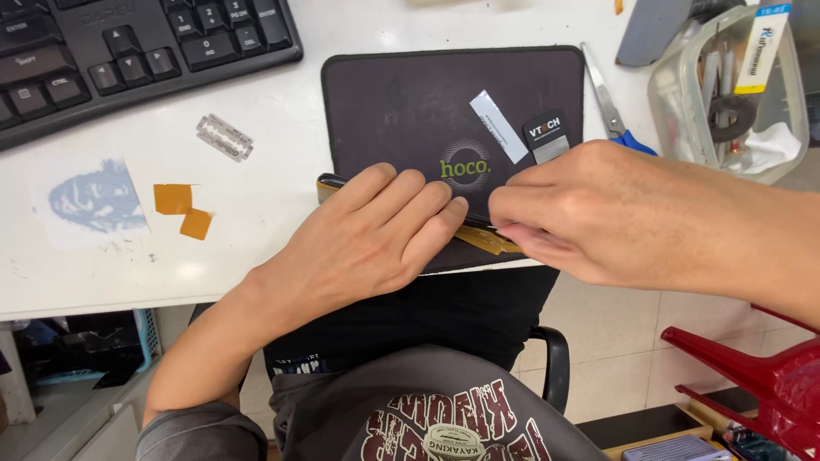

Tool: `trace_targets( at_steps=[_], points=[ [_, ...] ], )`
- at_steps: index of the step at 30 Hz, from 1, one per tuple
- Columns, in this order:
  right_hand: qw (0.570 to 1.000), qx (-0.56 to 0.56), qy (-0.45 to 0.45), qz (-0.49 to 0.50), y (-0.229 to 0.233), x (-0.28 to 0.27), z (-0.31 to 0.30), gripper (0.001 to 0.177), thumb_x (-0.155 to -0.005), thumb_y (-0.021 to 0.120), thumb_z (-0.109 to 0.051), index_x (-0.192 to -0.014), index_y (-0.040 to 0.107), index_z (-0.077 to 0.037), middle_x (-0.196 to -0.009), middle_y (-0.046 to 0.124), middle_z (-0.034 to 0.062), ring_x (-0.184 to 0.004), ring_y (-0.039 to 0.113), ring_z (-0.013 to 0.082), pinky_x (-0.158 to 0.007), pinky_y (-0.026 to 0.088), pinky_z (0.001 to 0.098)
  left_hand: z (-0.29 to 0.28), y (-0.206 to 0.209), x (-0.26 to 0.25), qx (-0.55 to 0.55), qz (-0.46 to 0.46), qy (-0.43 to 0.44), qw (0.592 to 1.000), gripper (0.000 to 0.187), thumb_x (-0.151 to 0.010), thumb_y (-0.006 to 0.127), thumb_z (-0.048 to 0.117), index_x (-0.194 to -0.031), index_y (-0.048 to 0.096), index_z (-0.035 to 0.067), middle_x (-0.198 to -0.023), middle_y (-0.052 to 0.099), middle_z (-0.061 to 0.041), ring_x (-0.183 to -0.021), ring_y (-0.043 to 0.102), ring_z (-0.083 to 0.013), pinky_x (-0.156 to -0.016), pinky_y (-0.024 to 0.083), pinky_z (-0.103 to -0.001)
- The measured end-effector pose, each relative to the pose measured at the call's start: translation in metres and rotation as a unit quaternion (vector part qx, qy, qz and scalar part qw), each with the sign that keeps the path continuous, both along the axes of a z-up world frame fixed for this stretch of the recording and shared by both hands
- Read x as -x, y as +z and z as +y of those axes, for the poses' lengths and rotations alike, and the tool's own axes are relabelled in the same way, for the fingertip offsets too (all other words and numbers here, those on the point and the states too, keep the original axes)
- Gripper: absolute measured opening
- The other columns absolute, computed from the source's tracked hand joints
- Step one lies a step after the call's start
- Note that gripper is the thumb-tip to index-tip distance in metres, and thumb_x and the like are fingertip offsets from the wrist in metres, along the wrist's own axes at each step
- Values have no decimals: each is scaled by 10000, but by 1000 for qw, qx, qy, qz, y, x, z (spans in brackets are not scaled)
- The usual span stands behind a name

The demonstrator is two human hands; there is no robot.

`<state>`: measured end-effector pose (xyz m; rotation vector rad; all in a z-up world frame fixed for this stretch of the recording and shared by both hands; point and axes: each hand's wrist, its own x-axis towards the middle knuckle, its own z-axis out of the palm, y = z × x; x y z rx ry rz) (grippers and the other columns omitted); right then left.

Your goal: The person removes a protective film from a smartphone back cover, then uses a heat gun and a metal tool to pry and separate the back cover from the phone body, exposing the internal components.

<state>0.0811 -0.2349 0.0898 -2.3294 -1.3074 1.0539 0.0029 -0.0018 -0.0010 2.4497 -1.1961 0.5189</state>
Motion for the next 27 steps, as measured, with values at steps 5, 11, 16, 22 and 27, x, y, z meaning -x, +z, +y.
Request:
trace_targets(
  at_steps=[5, 11, 16, 22, 27],
  points=[
    [998, -54, -11, -12, 1, -1, 3, 172, -879, 689, -127, -765, 630, -13, -606, 631, 93, -557, 651, 269, -508, 503, 399, -2, 2, 1, -17, -13, 0, 1000, 287, -960, 618, 114, -1210, 617, -27, -1107, 638, -89, -976, 595, -206, -855, 453, -325],
    [995, -8, 76, -60, 2, -5, 19, 195, -874, 689, -151, -775, 613, -1, -599, 602, 142, -551, 635, 318, -495, 510, 421, -4, 0, 0, -14, -12, 5, 1000, 238, -981, 609, 103, -1185, 612, -19, -1119, 635, -93, -955, 583, -204, -834, 441, -321],
    [990, 104, 92, -34, 1, -8, 33, 219, -954, 651, -227, -847, 614, -39, -629, 613, 122, -570, 639, 273, -559, 526, 380, -4, 1, 1, -25, 11, 0, 1000, 149, -1002, 615, 100, -1115, 603, 3, -1058, 618, -90, -938, 584, -218, -835, 453, -339],
    [993, -59, 82, -60, 2, -6, 11, 128, -819, 675, -96, -811, 636, 25, -701, 645, 161, -557, 671, 319, -477, 537, 404, -2, 0, 2, -12, 1, 0, 1000, 334, -956, 609, 104, -1260, 610, -36, -1102, 620, -94, -988, 592, -219, -876, 465, -335],
    [995, -87, 34, -28, 0, -4, -2, 138, -838, 664, -113, -787, 657, 16, -644, 658, 134, -553, 658, 324, -483, 532, 402, -2, 2, 0, -24, 2, -7, 1000, 333, -981, 622, 112, -1279, 624, -36, -1105, 628, -101, -999, 601, -222, -866, 469, -338]
  ],
)
